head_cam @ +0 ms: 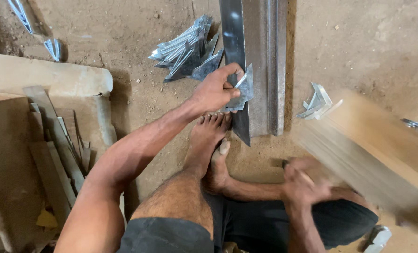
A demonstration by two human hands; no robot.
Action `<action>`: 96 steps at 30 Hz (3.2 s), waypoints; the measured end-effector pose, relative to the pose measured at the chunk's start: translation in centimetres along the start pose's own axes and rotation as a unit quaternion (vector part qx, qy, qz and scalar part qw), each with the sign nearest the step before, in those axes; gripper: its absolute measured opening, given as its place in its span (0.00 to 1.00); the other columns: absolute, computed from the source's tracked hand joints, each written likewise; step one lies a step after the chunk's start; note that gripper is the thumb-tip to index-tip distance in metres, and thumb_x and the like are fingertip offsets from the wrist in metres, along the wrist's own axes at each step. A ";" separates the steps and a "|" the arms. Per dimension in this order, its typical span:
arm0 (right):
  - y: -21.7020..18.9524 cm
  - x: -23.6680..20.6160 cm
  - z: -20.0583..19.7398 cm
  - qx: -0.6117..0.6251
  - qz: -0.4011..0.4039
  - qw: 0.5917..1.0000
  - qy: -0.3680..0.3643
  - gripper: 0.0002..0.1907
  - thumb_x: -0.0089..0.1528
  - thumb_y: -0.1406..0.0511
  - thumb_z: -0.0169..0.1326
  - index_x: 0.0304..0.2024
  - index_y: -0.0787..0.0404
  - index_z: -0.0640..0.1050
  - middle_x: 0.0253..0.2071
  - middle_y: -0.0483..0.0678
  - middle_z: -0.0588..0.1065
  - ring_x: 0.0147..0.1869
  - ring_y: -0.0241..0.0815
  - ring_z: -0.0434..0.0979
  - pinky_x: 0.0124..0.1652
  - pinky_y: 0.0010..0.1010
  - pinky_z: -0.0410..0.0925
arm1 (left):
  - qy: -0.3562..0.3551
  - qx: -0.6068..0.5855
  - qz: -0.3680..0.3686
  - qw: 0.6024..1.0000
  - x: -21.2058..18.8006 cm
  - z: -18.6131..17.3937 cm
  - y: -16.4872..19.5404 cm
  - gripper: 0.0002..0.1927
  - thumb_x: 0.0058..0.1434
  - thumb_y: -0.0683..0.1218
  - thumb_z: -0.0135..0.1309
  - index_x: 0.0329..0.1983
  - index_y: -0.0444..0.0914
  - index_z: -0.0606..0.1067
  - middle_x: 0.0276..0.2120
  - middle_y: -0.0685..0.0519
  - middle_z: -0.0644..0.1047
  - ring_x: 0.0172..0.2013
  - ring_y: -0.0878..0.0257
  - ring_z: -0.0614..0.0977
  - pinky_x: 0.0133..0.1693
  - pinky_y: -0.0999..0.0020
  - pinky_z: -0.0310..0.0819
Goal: The person sits on the workshop floor and bends small galvanized metal pieces by hand against a steel angle bar, striking them with a wooden mallet to fold the flaps over. Finished pieces are set on a growing pile beside the work area, and the person repeats the process piece by piece.
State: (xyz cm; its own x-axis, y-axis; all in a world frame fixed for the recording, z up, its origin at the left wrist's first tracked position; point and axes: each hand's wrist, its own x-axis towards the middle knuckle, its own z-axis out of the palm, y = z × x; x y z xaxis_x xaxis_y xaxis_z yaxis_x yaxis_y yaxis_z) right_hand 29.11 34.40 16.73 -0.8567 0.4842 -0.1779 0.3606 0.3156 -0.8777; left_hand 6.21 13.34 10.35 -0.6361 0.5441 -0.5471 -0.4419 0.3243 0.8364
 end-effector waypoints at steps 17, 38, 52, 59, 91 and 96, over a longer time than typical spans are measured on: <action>4.5 1.1 0.4 -0.140 0.070 0.988 -0.005 0.20 0.73 0.61 0.44 0.26 0.62 0.72 0.19 0.48 0.70 0.19 0.34 0.67 0.15 0.29 0.63 | 0.050 -0.060 0.068 0.995 1.5 0.8 -4.0 0.15 0.60 0.34 0.59 0.46 0.39 0.70 0.28 0.53 0.81 0.31 0.70 0.81 0.32 0.71 0.74; 4.5 1.8 0.4 0.173 -0.007 0.984 -0.046 0.31 0.71 0.42 0.40 0.30 0.61 0.71 0.17 0.48 0.66 0.18 0.38 0.65 0.19 0.34 0.61 | 0.074 -0.115 0.102 0.985 3.8 0.5 -7.9 0.15 0.51 0.44 0.74 0.29 0.37 0.76 0.26 0.60 0.77 0.30 0.72 0.75 0.34 0.74 0.73; 7.6 2.8 1.7 0.085 0.180 0.980 -0.007 0.23 0.74 0.55 0.42 0.29 0.63 0.70 0.18 0.42 0.66 0.17 0.31 0.64 0.17 0.25 0.58 | 0.289 0.095 0.272 0.913 -2.2 6.2 -5.9 0.10 0.65 0.41 0.63 0.33 0.35 0.72 0.36 0.48 0.74 0.42 0.60 0.77 0.45 0.66 0.74; 4.0 1.0 -1.7 0.021 0.094 0.994 0.050 0.09 0.74 0.65 0.51 0.43 0.66 0.72 0.24 0.42 0.69 0.24 0.29 0.66 0.24 0.21 0.61 | 0.200 0.285 0.316 0.883 2.5 4.5 0.5 0.08 0.68 0.41 0.59 0.48 0.36 0.77 0.41 0.45 0.80 0.41 0.50 0.82 0.41 0.56 0.79; 2.3 0.2 0.8 -0.147 0.042 0.987 0.044 0.22 0.69 0.65 0.53 0.63 0.71 0.74 0.30 0.52 0.75 0.30 0.36 0.72 0.33 0.30 0.70 | -0.082 0.521 0.114 0.842 17.8 1.2 2.7 0.10 0.46 0.44 0.63 0.30 0.34 0.82 0.35 0.36 0.81 0.38 0.41 0.83 0.42 0.52 0.79; 3.7 -0.2 0.7 -0.165 0.032 0.984 0.054 0.22 0.70 0.64 0.52 0.65 0.70 0.72 0.35 0.58 0.78 0.33 0.41 0.77 0.36 0.32 0.71 | -0.096 0.514 0.118 0.844 16.8 1.7 2.6 0.11 0.47 0.44 0.61 0.31 0.32 0.82 0.34 0.36 0.81 0.38 0.41 0.84 0.42 0.51 0.80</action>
State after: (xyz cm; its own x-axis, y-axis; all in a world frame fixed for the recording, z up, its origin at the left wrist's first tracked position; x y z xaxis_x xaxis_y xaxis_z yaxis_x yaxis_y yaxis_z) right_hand 30.38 34.85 13.19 -0.7904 0.5902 -0.1643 0.5284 0.5211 -0.6703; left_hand -4.54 24.65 3.46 -0.4711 0.7710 -0.4285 0.5280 0.6356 0.5632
